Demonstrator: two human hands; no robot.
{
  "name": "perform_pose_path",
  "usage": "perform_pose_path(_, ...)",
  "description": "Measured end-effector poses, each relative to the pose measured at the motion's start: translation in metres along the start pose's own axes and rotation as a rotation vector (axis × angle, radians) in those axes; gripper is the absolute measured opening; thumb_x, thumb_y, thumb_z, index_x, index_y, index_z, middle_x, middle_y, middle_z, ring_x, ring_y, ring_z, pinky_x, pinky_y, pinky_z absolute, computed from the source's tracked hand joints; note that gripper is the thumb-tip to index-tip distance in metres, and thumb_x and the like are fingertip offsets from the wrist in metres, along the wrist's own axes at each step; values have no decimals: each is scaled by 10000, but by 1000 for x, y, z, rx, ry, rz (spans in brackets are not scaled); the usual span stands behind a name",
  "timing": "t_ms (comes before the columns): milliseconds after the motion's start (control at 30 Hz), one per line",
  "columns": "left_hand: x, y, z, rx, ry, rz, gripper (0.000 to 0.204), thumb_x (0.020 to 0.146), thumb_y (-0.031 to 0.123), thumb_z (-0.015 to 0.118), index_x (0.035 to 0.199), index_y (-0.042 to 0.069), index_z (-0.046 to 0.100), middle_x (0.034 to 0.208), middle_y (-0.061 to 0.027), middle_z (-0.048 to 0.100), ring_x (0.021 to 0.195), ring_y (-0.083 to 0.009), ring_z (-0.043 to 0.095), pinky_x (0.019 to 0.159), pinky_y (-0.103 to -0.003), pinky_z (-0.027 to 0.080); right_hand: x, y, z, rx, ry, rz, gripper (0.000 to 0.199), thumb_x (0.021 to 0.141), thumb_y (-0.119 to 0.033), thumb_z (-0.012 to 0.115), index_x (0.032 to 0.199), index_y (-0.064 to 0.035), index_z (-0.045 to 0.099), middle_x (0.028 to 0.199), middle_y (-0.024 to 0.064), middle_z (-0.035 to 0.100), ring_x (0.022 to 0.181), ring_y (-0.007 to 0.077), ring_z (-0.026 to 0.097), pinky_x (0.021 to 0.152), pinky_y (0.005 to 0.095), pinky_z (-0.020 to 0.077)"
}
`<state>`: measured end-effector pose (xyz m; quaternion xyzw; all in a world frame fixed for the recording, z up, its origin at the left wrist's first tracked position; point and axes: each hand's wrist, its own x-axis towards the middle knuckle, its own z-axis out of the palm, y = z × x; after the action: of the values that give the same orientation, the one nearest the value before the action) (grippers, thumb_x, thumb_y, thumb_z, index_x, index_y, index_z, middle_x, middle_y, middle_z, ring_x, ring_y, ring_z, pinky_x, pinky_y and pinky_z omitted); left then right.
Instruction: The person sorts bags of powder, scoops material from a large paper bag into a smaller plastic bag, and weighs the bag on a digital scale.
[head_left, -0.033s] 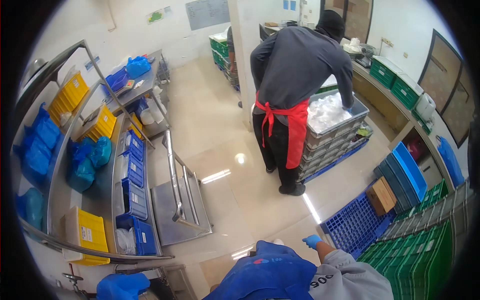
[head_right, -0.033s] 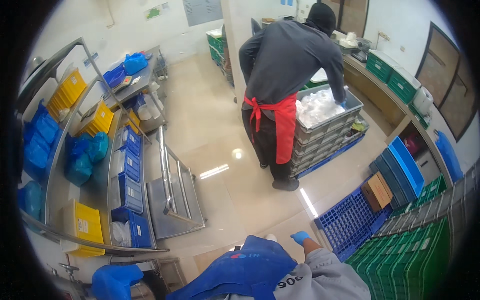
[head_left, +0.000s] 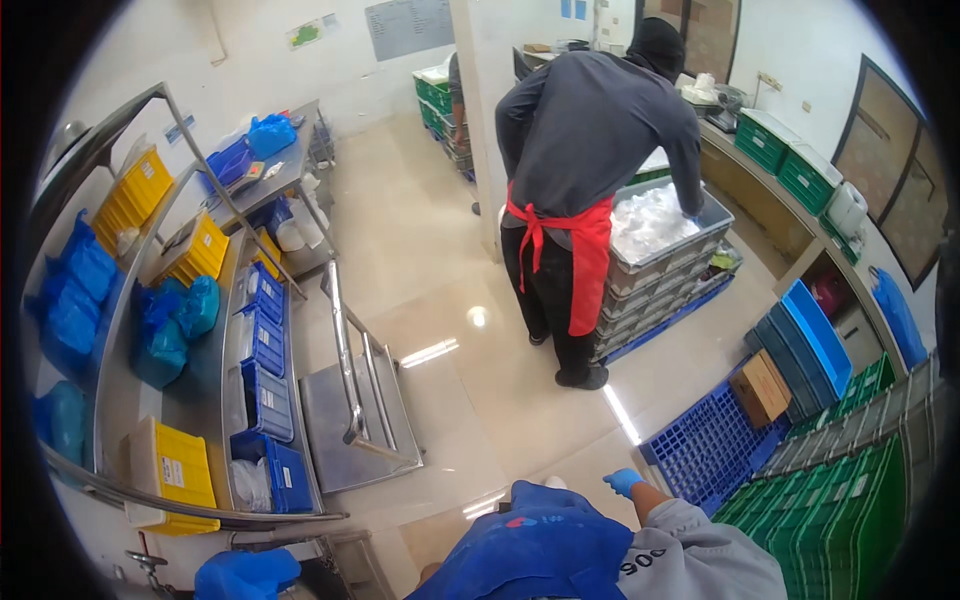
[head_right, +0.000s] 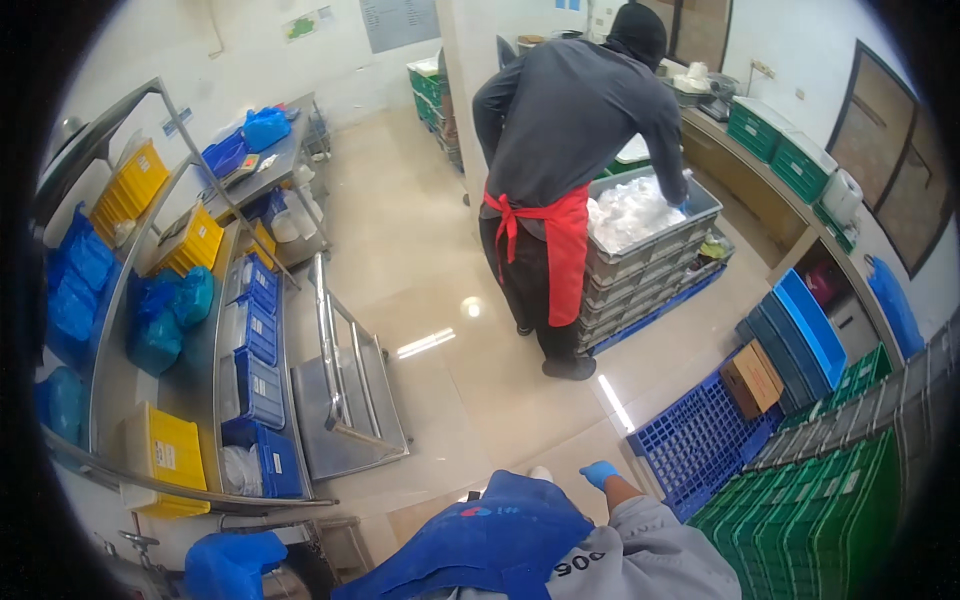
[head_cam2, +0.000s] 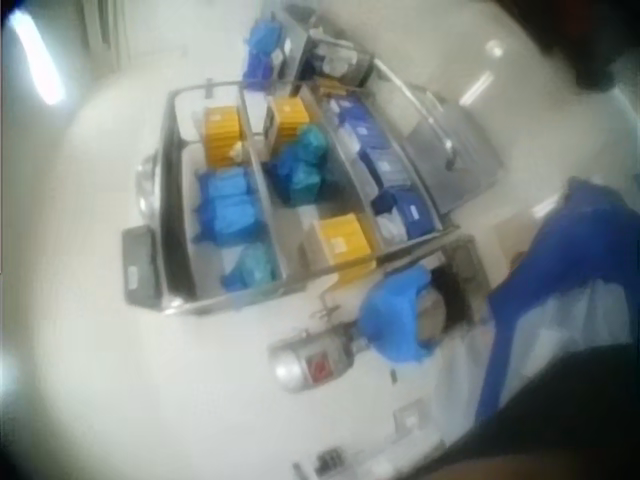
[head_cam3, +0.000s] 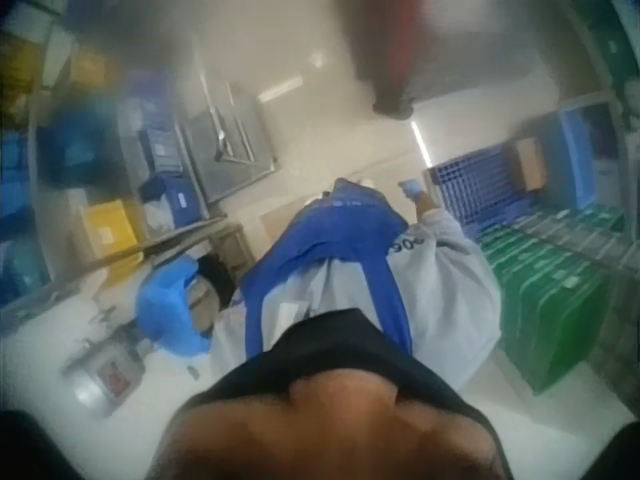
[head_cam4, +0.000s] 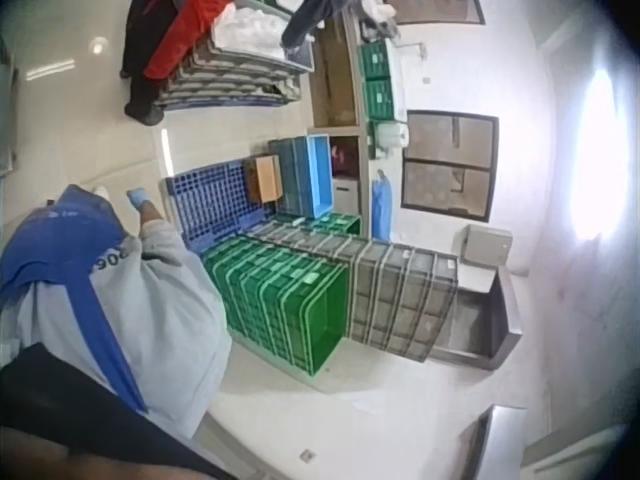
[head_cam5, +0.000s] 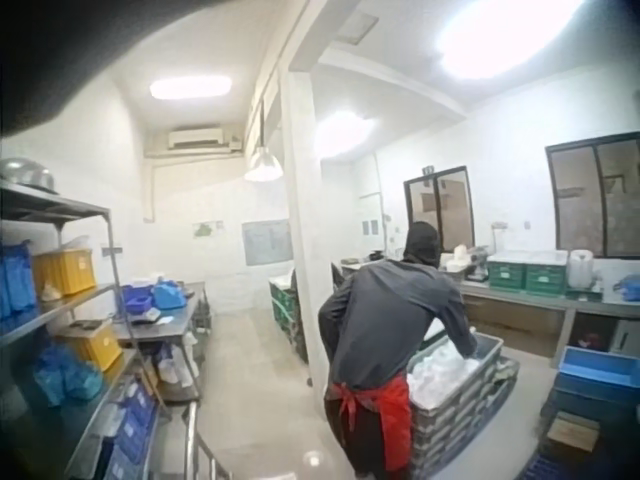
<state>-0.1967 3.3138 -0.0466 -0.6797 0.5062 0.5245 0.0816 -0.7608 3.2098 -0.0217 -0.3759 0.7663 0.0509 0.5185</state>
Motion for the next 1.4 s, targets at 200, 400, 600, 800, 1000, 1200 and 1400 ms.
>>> perform_pose_path(200,60,67,-52,-427,58,24,278,854,249,642,1016,25,663,840,-65,663,760,-169,639,622,-285,495,-8,-20,37,-60,-36,-84,530,883,-467,547,1128,-13,671,1218,206,620,1141,367,579,975,410,447)
perform_pose_path(400,57,115,-73,-660,110,27,326,855,259,640,1085,28,632,953,-59,656,808,-166,632,633,-283,495,-16,-51,28,-207,-31,-223,536,878,-442,542,1170,-5,648,1241,205,609,1162,358,569,992,401,436)
perform_pose_path(600,34,70,-58,-243,71,-43,340,842,338,632,922,14,698,869,-99,697,782,-192,656,676,-319,508,-13,-62,16,-123,28,-200,528,881,-448,536,1168,-21,651,1243,196,609,1164,360,566,993,404,436)
perform_pose_path(800,17,-20,2,-301,132,-229,369,835,377,612,833,27,730,780,-146,697,728,-219,663,716,-341,508,-5,-55,32,-460,-104,-327,480,908,-468,524,1116,-64,679,1153,169,657,1083,328,612,948,410,460)
perform_pose_path(1000,7,-41,14,-298,92,-102,380,836,381,632,905,22,733,804,-114,701,721,-224,656,694,-356,517,30,-50,54,-203,-151,-222,494,897,-432,555,1042,24,676,931,179,695,809,277,668,778,390,510)
perform_pose_path(1200,-13,7,5,-571,165,-210,378,818,358,652,993,32,730,913,-123,715,784,-224,670,729,-338,523,29,-98,60,-116,-232,-201,431,887,-360,598,1093,15,650,1018,148,683,832,240,669,696,350,511)
perform_pose_path(1400,-8,10,5,-577,212,-181,413,807,386,647,1011,37,730,946,-143,717,854,-236,679,799,-344,514,36,-116,80,-51,-302,-321,402,860,-322,623,1095,3,644,1009,117,681,835,242,669,654,355,505)
